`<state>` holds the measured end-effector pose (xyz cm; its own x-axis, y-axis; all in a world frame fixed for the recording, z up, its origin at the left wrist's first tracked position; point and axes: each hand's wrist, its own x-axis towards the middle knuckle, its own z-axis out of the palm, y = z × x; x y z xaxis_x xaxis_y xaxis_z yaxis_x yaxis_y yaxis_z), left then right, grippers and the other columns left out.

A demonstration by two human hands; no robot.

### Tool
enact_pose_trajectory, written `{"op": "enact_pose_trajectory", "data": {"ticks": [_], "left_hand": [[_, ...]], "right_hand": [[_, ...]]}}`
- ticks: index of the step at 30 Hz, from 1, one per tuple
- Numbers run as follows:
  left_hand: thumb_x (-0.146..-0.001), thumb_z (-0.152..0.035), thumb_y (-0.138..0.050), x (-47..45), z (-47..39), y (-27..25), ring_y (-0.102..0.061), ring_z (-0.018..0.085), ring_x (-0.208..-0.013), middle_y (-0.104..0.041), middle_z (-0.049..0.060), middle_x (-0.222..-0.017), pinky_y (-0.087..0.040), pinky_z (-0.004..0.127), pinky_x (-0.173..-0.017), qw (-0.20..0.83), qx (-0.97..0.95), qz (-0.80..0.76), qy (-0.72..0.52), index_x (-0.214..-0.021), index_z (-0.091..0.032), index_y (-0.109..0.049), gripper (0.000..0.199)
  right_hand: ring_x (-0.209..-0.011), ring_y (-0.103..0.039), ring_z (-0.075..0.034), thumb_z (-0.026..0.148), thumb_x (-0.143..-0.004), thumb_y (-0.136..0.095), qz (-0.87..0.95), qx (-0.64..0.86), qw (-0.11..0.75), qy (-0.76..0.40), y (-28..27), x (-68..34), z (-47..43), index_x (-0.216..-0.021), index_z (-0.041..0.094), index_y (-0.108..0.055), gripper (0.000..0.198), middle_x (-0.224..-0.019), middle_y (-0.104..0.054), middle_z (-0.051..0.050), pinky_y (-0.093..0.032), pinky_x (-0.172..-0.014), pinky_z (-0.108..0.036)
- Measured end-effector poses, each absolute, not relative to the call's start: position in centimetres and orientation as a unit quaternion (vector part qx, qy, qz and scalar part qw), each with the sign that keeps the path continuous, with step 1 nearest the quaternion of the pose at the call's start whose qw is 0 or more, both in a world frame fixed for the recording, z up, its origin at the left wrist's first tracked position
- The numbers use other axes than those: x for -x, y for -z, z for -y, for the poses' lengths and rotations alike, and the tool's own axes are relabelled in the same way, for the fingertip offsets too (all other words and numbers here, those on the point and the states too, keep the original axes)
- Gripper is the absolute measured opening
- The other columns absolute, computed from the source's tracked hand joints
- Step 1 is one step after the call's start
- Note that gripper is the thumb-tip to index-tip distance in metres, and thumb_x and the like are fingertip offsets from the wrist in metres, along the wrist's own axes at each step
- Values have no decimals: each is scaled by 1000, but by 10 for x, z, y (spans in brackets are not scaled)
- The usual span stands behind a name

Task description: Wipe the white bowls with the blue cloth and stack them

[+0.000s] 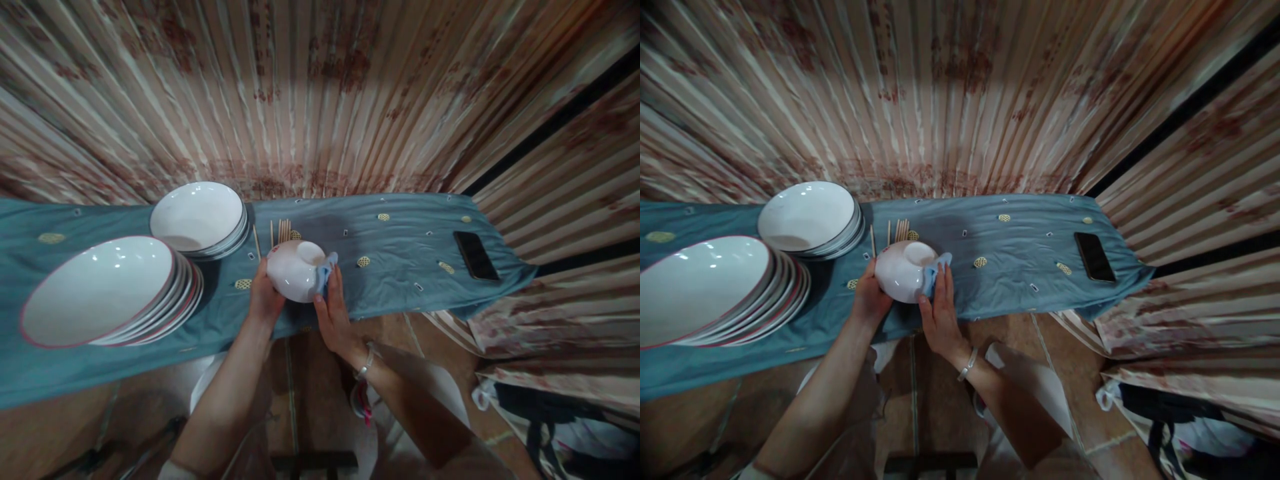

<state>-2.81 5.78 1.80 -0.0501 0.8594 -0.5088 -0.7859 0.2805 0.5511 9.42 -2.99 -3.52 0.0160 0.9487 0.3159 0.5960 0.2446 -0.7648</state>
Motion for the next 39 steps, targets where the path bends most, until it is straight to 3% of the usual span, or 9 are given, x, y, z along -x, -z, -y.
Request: {"op": "enact_pose_trajectory", "data": {"ticks": [6,13,19,22,28,33,39], "left_hand": [[-101,-25,-35,29,-55,-17,-73,18,-84,-78,6,-87,-53,31,-94,674,-42,-398,-621,-125,-12,-66,41],[-101,-23,-38,28,-51,-21,-73,14,-82,-78,7,-91,-53,26,-91,676,-38,-380,-630,-122,-12,-67,38],[-99,-25,-43,29,-44,-18,-73,18,-89,-78,8,-95,-54,31,-92,688,-63,-368,-622,-121,-11,-67,36],[-97,-30,-47,30,-41,-14,-72,21,-98,-77,10,-100,-52,36,-98,699,-91,-368,-606,-122,-10,-66,37],[-95,-35,-52,28,-34,-13,-69,23,-108,-78,11,-99,-49,37,-102,715,-118,-377,-577,-104,-9,-71,34],[-84,-41,-66,24,-26,-14,-72,22,-98,-78,7,-90,-52,32,-94,709,-152,-380,-574,-93,-13,-74,30],[-69,-50,-78,23,-19,-14,-71,18,-79,-78,4,-84,-53,28,-79,687,-177,-411,-573,-86,-15,-74,40]], "right_hand": [[-155,0,-26,32,-103,-33,699,570,398,-169,36,-91,36,-158,22,9,69,-168,4,-11,-22,-122,-55],[-154,0,-30,31,-102,-35,731,553,376,-138,32,-88,41,-158,20,9,72,-167,10,-14,-25,-120,-58],[-154,2,-32,32,-102,-36,759,532,365,-88,32,-85,44,-158,17,6,72,-166,11,-14,-25,-119,-60],[-154,3,-33,32,-102,-36,780,517,348,-55,30,-85,45,-159,15,1,70,-167,7,-15,-25,-119,-60],[-154,0,-35,32,-100,-39,804,504,315,-11,23,-86,44,-157,10,-16,65,-165,-12,-20,-28,-117,-61],[-154,-2,-34,32,-99,-42,814,504,287,17,16,-87,42,-150,11,-35,56,-159,-30,-20,-31,-115,-59],[-154,-3,-32,30,-98,-45,815,508,277,40,8,-86,40,-147,15,-41,52,-158,-35,-16,-28,-116,-57]]}}
